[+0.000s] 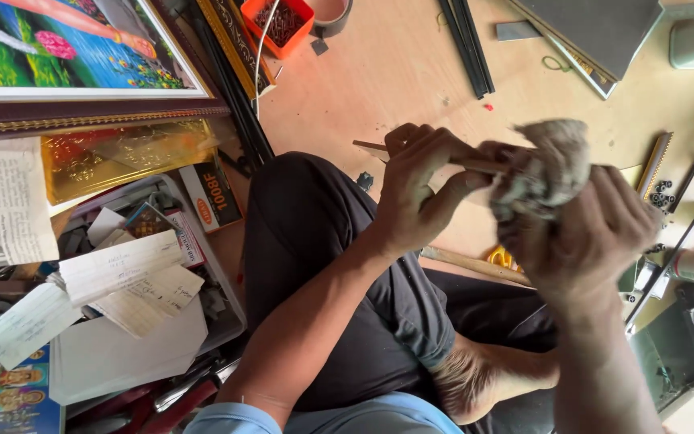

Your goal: Assembling and finishing a small picture frame by attaching the backing and cleaning the glass.

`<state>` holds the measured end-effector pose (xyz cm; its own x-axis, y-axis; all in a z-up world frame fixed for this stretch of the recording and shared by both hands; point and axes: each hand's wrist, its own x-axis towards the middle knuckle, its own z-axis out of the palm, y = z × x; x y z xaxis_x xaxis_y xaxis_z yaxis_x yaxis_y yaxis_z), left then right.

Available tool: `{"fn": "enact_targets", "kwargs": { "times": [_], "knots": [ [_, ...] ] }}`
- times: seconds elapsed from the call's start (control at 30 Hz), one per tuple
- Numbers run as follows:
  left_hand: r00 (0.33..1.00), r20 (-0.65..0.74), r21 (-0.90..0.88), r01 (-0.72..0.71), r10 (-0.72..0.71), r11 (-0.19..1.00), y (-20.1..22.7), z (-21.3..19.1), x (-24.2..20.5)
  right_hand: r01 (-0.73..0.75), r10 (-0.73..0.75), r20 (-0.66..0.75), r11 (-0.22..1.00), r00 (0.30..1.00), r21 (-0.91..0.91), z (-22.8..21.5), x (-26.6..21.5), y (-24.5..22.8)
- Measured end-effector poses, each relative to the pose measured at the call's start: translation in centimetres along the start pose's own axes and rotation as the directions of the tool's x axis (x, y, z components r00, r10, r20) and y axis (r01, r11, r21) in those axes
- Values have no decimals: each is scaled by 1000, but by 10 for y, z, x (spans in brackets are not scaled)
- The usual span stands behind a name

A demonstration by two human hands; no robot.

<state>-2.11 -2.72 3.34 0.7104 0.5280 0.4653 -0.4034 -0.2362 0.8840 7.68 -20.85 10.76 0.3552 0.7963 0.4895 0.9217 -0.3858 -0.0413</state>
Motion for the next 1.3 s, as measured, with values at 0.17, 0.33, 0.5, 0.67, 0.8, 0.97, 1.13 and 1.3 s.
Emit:
{"fn": "enact_targets", "kwargs": {
  "times": [0.17, 0.33, 0.5, 0.67, 0.8, 0.97, 1.13, 1.3],
  "knots": [
    [996, -82, 79, -28, 35, 996, -25, 7, 2, -87, 96, 60, 988, 994, -128, -24, -68, 60],
    [995, -80, 106, -46, 55, 993, -21, 16, 4, -226, 226, 21, 974, 974, -14, -38, -102, 58],
    [992, -113, 101, -50, 62, 994, -5, 0, 4, -345, 417, -85, 836, 905, 427, -24, -101, 28],
    [966, -56, -447, 200, -251, 872, -21, -6, 1, -258, 612, -139, 515, 779, 818, -17, -66, 19],
    [973, -105, -312, 163, -205, 936, 28, -20, 23, -284, 487, -164, 716, 858, 637, -41, -14, 6],
    [948, -22, 636, -231, 316, 736, 37, -26, 27, -198, 288, -95, 829, 953, 523, -38, 36, -23],
    [975, -24, 475, -184, 221, 860, 4, -32, 16, -181, 261, -195, 917, 945, 354, -2, 13, -24],
    [977, -35, 430, -176, 211, 885, -5, -41, 23, -147, 285, -223, 862, 932, 486, 25, -36, 12]
  ]
}}
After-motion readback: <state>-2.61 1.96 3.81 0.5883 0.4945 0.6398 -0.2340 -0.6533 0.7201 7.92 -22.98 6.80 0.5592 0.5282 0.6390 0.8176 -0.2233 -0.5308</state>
